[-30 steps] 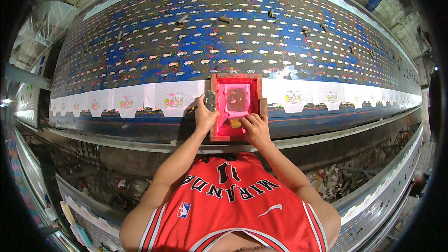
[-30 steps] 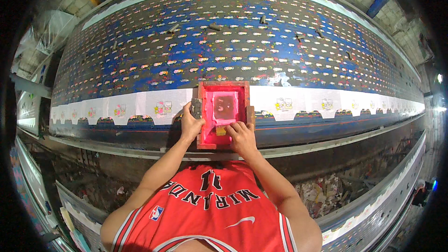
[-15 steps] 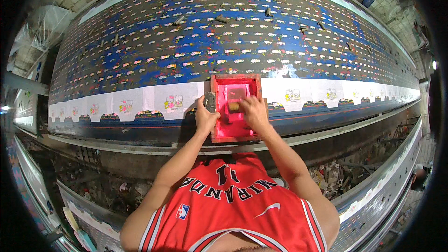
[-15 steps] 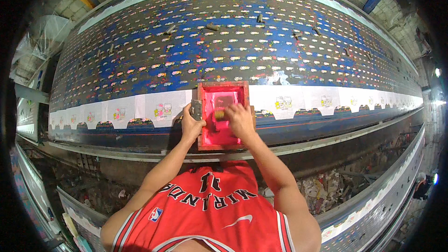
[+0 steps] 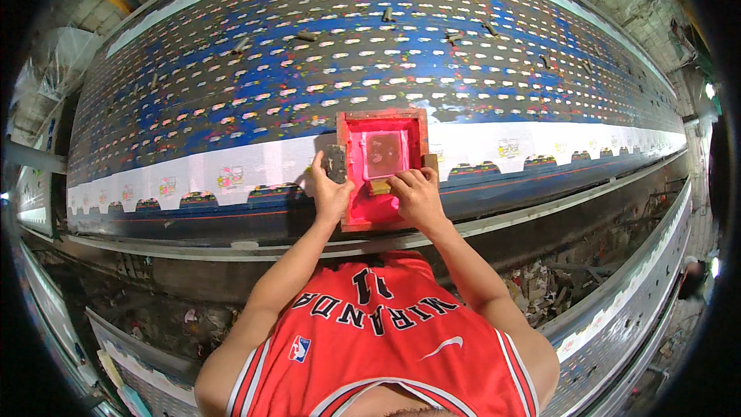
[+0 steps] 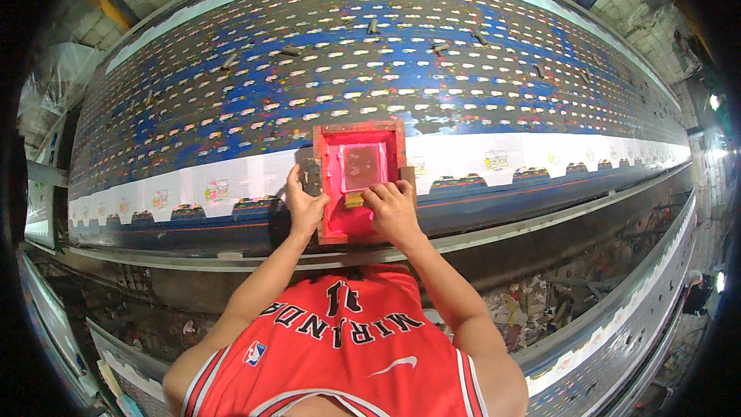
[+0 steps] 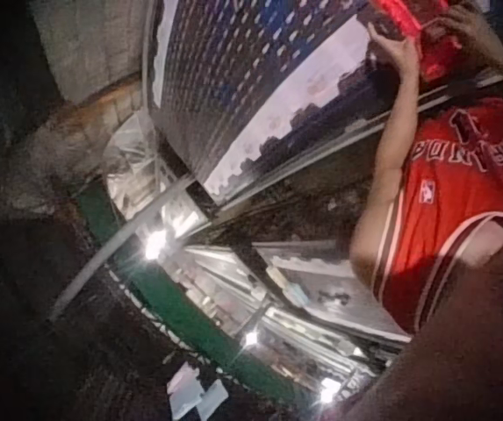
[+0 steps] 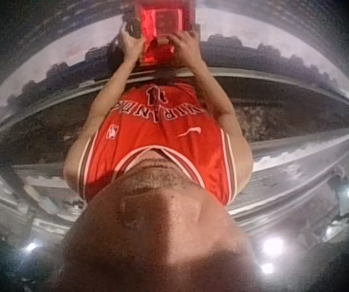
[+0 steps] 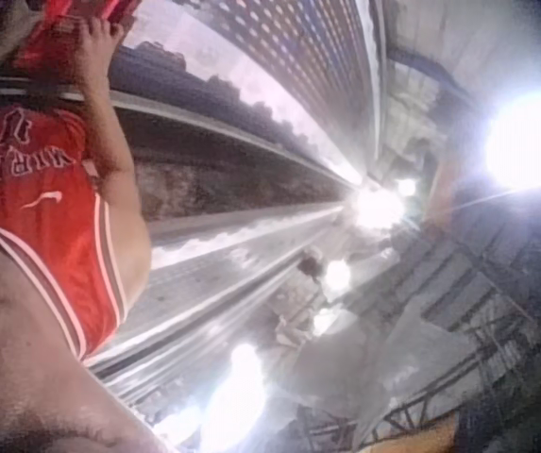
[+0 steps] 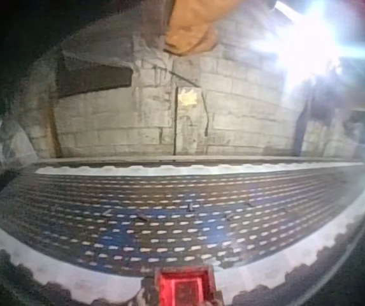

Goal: The person uses a red light box and a small wooden block to print a design onto a white t-shirt on a conveyor belt. The person repeatedly aligns the block, presses it onto the shirt, and lifts it to reveal the printed design. The conveyor moves the shirts along the line as the process continues.

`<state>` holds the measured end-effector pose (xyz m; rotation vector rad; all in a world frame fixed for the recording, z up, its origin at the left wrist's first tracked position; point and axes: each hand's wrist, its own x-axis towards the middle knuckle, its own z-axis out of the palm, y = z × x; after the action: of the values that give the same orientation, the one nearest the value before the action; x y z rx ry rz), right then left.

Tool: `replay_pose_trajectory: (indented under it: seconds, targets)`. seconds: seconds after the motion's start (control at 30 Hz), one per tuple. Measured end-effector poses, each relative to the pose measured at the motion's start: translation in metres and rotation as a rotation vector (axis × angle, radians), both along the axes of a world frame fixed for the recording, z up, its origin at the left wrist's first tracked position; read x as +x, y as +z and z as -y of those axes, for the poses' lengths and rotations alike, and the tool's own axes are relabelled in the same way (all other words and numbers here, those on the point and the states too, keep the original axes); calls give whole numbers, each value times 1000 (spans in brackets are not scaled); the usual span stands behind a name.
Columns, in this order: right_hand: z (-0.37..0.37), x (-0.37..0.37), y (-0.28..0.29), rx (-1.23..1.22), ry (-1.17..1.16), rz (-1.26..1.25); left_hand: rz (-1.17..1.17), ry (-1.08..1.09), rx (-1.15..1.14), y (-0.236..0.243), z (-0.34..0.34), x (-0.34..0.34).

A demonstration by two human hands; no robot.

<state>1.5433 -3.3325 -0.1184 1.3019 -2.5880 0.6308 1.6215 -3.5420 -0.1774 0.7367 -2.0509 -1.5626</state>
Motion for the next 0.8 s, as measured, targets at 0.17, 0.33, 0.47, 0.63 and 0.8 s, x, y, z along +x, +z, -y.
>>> replay_pose_trajectory:
  seconds: [0.17,0.33,0.47,0.63,0.8]
  targets:
    - [-76,-37,-9,35,-18,-23,120,-17,68,-16,-71,-43]
    - [-111,-56,-18,49,25,32,165,14,51,-21,-103,-53]
    - [-121,-61,-25,48,42,33,210,34,-27,-23,-111,-56]
    - [-124,-64,-27,6,44,48,251,15,43,-17,-111,-58]
    - [-123,-62,-21,19,39,71,280,9,-22,-8,-114,-59]
